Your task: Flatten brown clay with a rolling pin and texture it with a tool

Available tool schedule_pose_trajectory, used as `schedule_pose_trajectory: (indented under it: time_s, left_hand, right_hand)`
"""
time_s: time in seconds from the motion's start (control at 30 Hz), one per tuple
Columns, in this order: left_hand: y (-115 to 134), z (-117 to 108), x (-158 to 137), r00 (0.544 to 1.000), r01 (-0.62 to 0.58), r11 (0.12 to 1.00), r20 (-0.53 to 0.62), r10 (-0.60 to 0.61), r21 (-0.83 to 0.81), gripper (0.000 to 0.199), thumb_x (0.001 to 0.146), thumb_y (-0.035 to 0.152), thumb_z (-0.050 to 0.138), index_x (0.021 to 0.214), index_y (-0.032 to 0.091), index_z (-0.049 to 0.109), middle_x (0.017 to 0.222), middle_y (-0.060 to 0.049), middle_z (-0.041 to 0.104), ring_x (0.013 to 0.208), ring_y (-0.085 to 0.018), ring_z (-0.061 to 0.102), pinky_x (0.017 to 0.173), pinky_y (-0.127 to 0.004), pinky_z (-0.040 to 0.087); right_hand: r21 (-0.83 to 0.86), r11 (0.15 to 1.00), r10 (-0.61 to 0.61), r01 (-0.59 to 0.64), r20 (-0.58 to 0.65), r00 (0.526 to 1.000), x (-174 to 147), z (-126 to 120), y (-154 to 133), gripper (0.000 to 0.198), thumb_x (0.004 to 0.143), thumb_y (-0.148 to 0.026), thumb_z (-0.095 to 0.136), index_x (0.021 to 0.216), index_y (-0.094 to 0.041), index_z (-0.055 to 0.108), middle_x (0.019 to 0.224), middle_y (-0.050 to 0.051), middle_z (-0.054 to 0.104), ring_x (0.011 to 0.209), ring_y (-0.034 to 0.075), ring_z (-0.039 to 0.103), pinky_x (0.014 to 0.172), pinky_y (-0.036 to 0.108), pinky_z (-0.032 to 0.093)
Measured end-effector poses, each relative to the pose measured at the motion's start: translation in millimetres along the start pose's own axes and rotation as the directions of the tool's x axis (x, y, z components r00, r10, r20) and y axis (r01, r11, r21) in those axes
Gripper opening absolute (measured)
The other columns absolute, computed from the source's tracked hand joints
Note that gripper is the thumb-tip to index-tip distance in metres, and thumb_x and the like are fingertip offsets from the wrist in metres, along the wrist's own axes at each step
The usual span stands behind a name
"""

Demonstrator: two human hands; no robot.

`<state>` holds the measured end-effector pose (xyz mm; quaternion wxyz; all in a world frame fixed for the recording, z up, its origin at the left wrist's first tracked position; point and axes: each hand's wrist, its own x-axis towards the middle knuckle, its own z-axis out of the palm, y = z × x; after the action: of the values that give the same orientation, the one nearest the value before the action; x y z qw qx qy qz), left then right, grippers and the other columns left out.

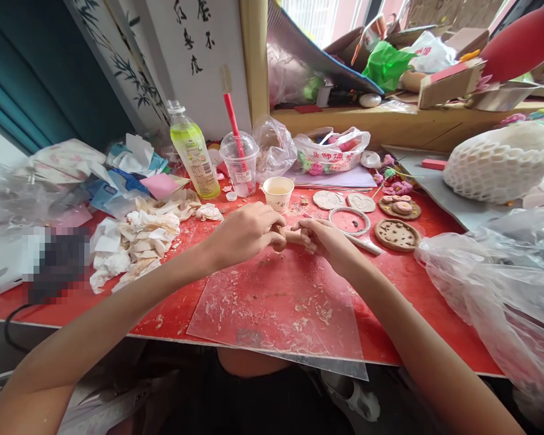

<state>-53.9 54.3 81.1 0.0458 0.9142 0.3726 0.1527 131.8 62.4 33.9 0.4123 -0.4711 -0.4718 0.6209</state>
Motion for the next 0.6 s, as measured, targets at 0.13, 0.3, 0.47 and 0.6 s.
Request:
schedule_pose_trajectory:
  time_s: [0.13,0.3,0.47,0.6]
  left_hand:
    - [-0.6,0.3,-4.6,0.999,0.005,0.999,0.041,-0.004,-0.035,0.016,0.086,0.023,0.054,0.079,0.02,0.069,0.087,-0.001,0.067,0.084,-0.016,0.056,0.081,-0.028,0.041]
    - [-4.1,-2.6,-8.8,1.0,0.02,0.999,0.0,-0.02,-0.049,0.017,0.086,0.022,0.054,0.079,0.018,0.069,0.086,-0.001,0.066,0.082,-0.015,0.056,0.078,-0.028,0.041]
    - [-7.8,-5.6,-12.5,0.999,0.008,1.0,0.033,-0.007,-0.027,0.015,0.085,0.021,0.054,0.083,0.017,0.068,0.086,-0.002,0.067,0.083,-0.015,0.057,0.079,-0.028,0.041]
    - [-8.0,-5.9,-16.5,0.998,0.016,1.0,0.054,-0.015,-0.024,0.014,0.085,0.021,0.054,0.087,0.017,0.067,0.088,-0.002,0.067,0.084,-0.016,0.057,0.079,-0.029,0.041]
  right_hand:
    - [-0.011,1.0,0.002,-0.002,-0.001,1.0,-0.7,1.0,-1.5,0.016,0.079,-0.025,0.048,0.069,-0.016,0.056,0.047,-0.005,0.038,0.041,0.006,0.03,0.043,0.024,0.02]
    - [-0.014,1.0,-0.014,0.014,0.011,1.0,-0.6,0.3,0.1,0.015,0.08,-0.023,0.047,0.071,-0.015,0.056,0.048,-0.005,0.039,0.041,0.006,0.03,0.043,0.023,0.021]
    - [-0.025,1.0,-0.015,0.016,0.015,1.0,1.2,-0.9,2.2,0.014,0.08,-0.023,0.048,0.074,-0.014,0.057,0.049,-0.005,0.039,0.041,0.006,0.031,0.043,0.022,0.023]
    - [-0.014,1.0,-0.015,0.015,0.014,1.0,1.0,-0.3,1.2,0.014,0.079,-0.024,0.049,0.073,-0.014,0.058,0.049,-0.005,0.039,0.043,0.006,0.032,0.042,0.022,0.024]
